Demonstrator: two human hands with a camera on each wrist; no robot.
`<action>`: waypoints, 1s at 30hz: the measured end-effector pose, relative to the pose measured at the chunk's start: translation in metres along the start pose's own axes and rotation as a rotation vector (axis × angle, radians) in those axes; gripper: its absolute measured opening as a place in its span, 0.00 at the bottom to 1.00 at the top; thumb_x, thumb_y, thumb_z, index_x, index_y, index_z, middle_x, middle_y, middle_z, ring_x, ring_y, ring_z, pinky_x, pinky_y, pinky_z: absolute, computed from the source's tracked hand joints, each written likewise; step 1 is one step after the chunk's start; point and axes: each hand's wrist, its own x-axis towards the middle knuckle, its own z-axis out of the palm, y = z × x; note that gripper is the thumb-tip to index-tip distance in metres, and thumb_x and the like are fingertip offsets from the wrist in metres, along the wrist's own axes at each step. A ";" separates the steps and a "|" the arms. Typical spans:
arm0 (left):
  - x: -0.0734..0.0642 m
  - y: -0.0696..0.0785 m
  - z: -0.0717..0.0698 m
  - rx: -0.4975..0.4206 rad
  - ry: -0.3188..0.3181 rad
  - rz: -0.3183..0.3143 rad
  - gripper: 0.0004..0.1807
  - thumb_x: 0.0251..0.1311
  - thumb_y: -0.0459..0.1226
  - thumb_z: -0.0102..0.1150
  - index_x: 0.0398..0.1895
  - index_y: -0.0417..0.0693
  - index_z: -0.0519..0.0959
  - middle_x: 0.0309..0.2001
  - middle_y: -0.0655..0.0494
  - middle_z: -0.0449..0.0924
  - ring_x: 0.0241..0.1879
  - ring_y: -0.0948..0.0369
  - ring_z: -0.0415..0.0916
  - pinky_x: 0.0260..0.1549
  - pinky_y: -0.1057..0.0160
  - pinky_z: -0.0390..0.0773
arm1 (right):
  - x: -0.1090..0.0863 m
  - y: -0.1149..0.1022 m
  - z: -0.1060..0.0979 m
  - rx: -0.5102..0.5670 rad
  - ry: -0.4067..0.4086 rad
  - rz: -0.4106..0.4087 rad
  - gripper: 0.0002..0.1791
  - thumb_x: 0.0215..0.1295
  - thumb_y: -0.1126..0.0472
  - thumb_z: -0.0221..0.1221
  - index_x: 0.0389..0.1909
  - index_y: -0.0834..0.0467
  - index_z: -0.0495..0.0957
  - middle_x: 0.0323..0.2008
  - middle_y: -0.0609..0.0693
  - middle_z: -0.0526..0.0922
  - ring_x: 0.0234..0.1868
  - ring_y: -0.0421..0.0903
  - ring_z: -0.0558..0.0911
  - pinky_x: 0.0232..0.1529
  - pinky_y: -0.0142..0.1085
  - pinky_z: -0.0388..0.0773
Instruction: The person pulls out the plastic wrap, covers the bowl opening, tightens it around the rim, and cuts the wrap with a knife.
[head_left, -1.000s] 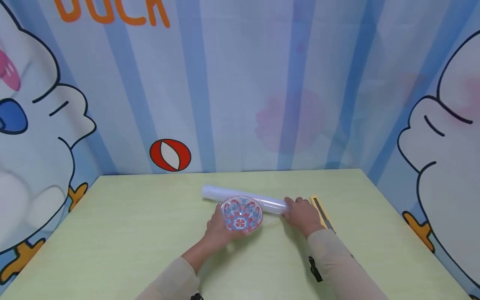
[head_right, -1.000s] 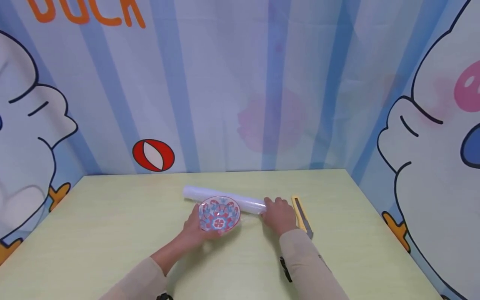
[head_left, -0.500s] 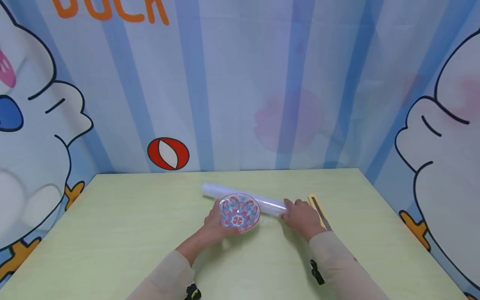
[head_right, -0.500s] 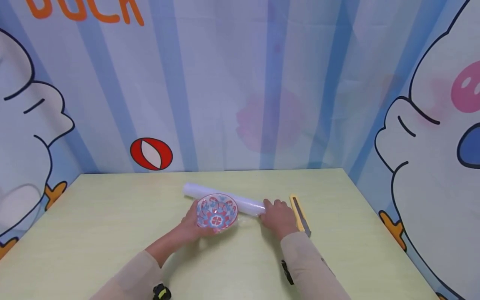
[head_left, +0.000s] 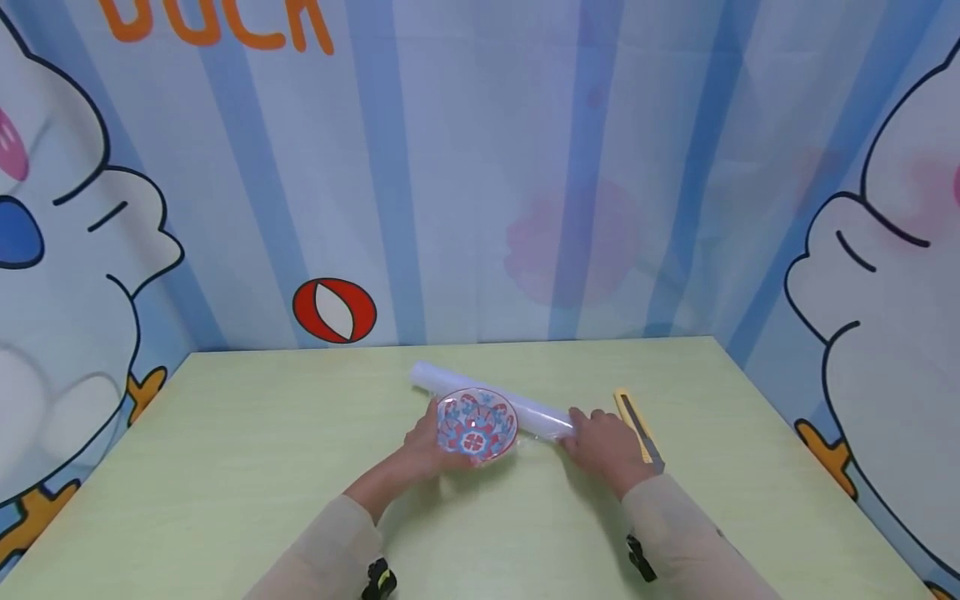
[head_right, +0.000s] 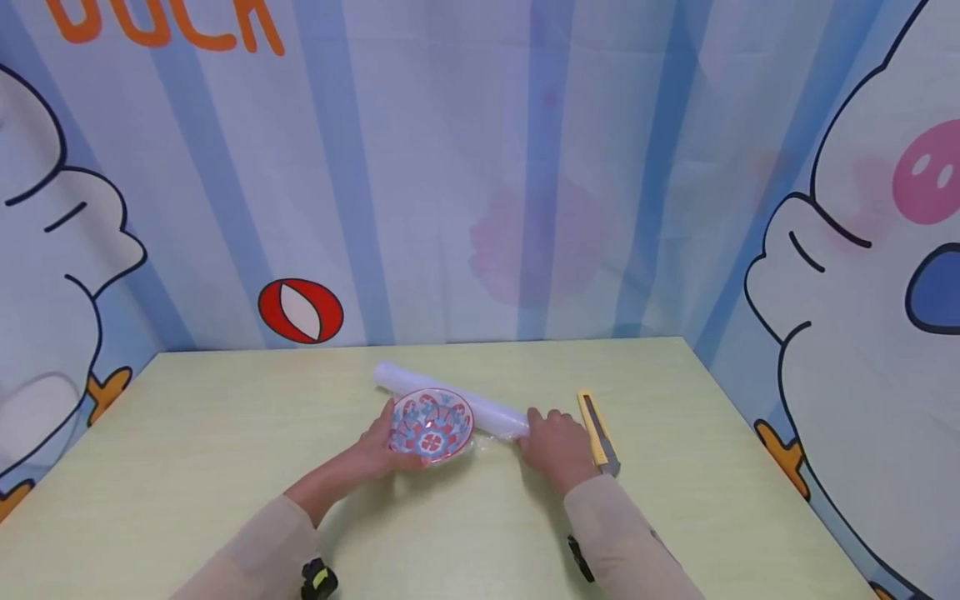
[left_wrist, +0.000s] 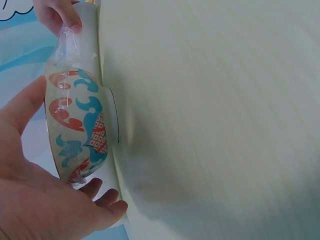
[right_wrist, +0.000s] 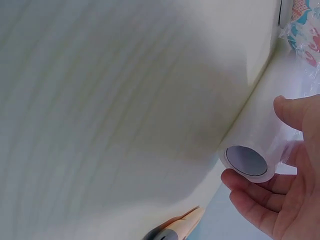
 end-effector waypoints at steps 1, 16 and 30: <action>0.000 0.000 0.000 0.013 0.004 -0.008 0.63 0.37 0.41 0.74 0.72 0.46 0.40 0.68 0.39 0.51 0.64 0.40 0.50 0.60 0.40 0.59 | -0.001 0.000 0.000 -0.004 0.003 -0.003 0.23 0.61 0.48 0.55 0.50 0.60 0.72 0.28 0.57 0.77 0.26 0.49 0.74 0.23 0.41 0.72; 0.001 0.003 0.005 0.042 0.135 -0.035 0.57 0.33 0.39 0.73 0.68 0.39 0.49 0.62 0.39 0.58 0.58 0.45 0.58 0.58 0.45 0.66 | -0.020 -0.011 -0.009 -0.076 0.026 -0.039 0.19 0.60 0.47 0.57 0.30 0.62 0.71 0.17 0.53 0.70 0.18 0.46 0.68 0.18 0.38 0.68; -0.003 -0.010 -0.004 -0.034 0.067 0.078 0.48 0.41 0.38 0.69 0.67 0.39 0.54 0.62 0.44 0.63 0.60 0.48 0.59 0.59 0.44 0.64 | -0.038 -0.020 -0.020 -0.093 -0.032 -0.085 0.17 0.56 0.51 0.58 0.26 0.63 0.70 0.15 0.51 0.68 0.16 0.45 0.67 0.17 0.37 0.67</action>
